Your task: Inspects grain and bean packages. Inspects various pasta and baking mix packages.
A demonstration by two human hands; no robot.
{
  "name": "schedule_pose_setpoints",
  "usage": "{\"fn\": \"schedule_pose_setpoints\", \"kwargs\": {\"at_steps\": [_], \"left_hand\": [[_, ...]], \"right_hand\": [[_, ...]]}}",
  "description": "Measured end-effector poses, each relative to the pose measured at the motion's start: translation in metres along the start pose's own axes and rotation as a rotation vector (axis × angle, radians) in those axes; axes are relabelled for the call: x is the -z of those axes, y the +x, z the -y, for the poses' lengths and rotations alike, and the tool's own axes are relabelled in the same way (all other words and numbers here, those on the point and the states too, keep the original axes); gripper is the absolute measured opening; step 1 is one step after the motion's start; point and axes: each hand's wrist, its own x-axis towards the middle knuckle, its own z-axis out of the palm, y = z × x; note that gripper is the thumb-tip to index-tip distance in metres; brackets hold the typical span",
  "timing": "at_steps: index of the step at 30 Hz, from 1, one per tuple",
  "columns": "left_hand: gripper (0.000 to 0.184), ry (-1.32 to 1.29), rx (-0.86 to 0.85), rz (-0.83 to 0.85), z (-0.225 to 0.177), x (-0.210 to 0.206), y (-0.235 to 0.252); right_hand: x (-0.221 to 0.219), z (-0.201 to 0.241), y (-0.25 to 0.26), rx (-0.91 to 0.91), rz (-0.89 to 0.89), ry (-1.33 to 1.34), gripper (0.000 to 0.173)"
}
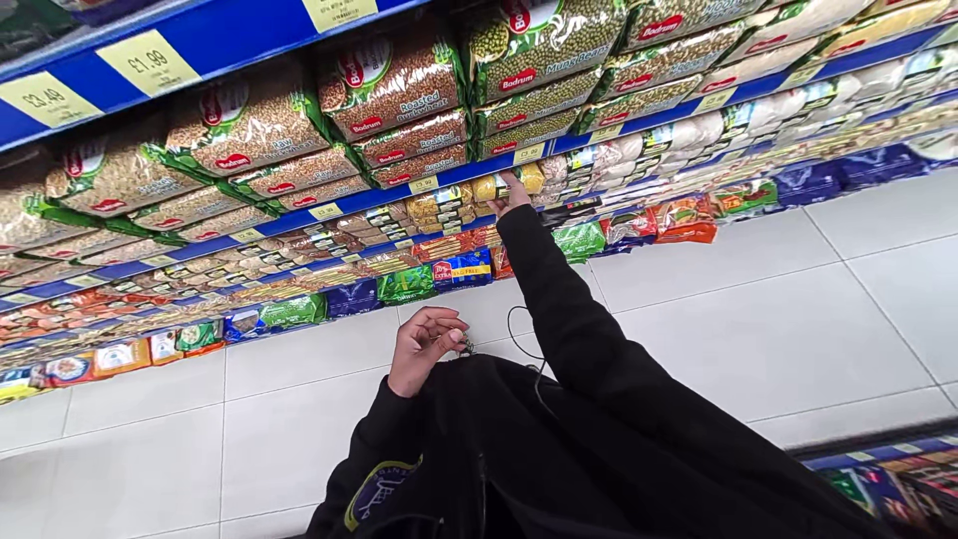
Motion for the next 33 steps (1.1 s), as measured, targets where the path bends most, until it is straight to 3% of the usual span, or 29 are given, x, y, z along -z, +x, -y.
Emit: {"fn": "schedule_pose_setpoints", "kwargs": {"at_steps": [6, 16, 23, 28, 31, 33], "left_hand": [[0.035, -0.001, 0.011, 0.079, -0.001, 0.000, 0.006], [0.035, -0.014, -0.012, 0.149, -0.013, -0.007, 0.015], [0.037, 0.006, 0.068, 0.216, -0.002, -0.015, 0.020], [0.039, 0.200, 0.159, 0.015, 0.017, -0.023, 0.024], [0.060, 0.279, 0.135, -0.162, 0.031, -0.038, 0.023], [0.076, 0.279, 0.104, -0.178, 0.033, -0.055, 0.020]], "right_hand": [[0.013, -0.001, -0.006, 0.020, 0.054, -0.020, 0.084], [0.043, 0.003, -0.036, 0.003, 0.152, -0.036, 0.059], [0.068, -0.004, -0.058, -0.053, 0.221, -0.009, 0.054], [0.110, -0.009, -0.094, -0.087, 0.282, -0.013, 0.049], [0.148, -0.004, -0.120, -0.032, 0.390, -0.038, 0.046], [0.172, 0.005, -0.146, 0.053, 0.459, -0.052, 0.041]]}}
